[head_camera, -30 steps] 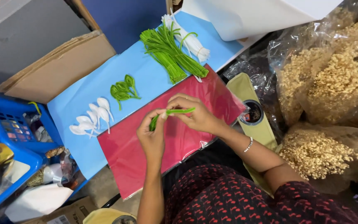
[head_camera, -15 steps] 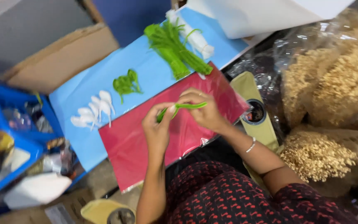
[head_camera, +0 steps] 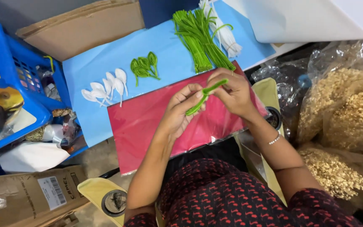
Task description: The person assembles green plastic stems into a flower-like shape by hand, repeatedly bending and twisting the stems to form a compact cluster. The person handles multiple stems one at a time, shaping them into a decorative item.
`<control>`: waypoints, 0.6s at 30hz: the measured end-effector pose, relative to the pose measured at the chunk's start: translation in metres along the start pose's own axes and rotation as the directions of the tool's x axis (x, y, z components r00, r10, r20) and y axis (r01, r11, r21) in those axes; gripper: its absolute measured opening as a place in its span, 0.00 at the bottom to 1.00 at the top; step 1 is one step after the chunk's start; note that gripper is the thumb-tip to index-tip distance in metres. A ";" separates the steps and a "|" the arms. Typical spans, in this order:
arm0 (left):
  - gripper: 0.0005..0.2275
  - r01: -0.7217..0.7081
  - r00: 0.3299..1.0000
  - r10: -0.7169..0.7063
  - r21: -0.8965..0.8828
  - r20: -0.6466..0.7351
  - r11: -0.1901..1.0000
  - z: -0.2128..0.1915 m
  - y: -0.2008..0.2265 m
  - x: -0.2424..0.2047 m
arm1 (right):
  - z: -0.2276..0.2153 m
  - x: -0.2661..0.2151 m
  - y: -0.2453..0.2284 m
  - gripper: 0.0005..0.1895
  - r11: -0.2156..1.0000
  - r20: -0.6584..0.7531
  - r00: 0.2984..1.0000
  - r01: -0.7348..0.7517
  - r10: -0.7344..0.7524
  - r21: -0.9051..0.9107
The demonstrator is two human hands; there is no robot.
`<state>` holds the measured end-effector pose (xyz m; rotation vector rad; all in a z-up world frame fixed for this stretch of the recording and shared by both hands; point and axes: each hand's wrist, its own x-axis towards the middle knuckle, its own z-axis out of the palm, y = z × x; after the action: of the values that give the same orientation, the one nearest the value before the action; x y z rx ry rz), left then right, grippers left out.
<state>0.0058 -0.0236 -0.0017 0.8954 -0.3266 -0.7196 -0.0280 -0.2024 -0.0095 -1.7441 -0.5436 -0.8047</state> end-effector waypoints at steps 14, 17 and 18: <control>0.10 -0.106 0.980 0.145 0.254 -0.137 0.961 -0.010 -0.015 -0.021 | 0.015 -0.016 -0.020 0.03 0.994 0.002 0.995 -0.103 0.103 0.020; 0.09 -0.049 0.995 0.073 0.286 -0.075 0.957 -0.011 -0.011 -0.030 | 0.007 -0.015 -0.019 0.07 0.999 0.077 0.996 -0.034 0.034 -0.007; 0.09 -0.020 0.998 0.039 0.321 -0.052 0.947 -0.011 -0.007 -0.033 | 0.004 -0.010 -0.021 0.08 0.993 0.163 0.984 0.091 -0.077 -0.081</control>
<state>-0.0152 0.0027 -0.0123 1.2148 -0.4125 -0.6204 -0.0486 -0.1921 -0.0046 -1.8880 -0.7025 -0.7608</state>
